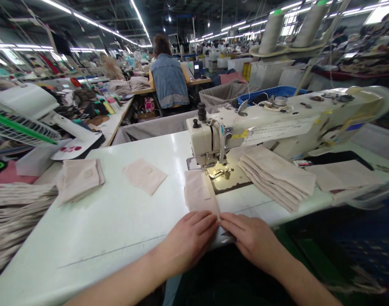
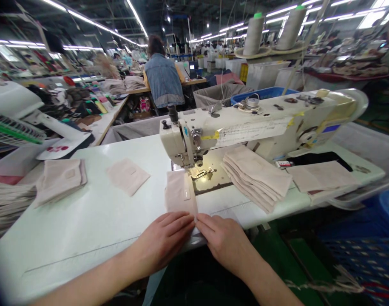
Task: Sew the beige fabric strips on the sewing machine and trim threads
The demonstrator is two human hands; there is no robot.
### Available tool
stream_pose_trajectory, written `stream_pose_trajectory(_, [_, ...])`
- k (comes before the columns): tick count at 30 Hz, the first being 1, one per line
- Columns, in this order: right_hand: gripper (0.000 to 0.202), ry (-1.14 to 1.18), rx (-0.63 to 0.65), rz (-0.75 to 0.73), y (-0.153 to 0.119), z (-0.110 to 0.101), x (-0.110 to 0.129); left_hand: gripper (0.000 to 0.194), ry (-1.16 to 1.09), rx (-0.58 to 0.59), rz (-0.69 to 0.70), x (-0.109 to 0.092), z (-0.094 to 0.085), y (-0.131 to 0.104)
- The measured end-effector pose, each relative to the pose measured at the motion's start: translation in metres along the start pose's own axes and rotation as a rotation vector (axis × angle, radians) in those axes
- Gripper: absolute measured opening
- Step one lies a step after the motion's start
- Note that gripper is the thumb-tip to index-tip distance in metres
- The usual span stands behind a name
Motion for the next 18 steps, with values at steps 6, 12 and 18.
stream_pose_trajectory(6, [0.053, 0.009, 0.082, -0.007, 0.009, 0.001, -0.005, 0.032, 0.03, 0.006, 0.022, 0.011, -0.008, 0.004])
stream_pose_trajectory(12, [0.053, 0.009, 0.115, -0.002, 0.019, 0.004, -0.01, 0.031, 0.039, 0.021, 0.002, 0.018, -0.011, 0.008])
stream_pose_trajectory(18, [0.053, -0.015, 0.153, 0.017, 0.029, 0.009, -0.017, 0.031, 0.045, -0.003, 0.021, 0.03, -0.014, 0.013])
Point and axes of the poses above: each hand's wrist, its own y-axis towards the middle knuckle, its own z-axis out of the palm, x = y × z, the point moved 3 cm from there along y, towards the middle knuckle, and after that the axes turned 14 degrees about -y, right-handed, at the moved point
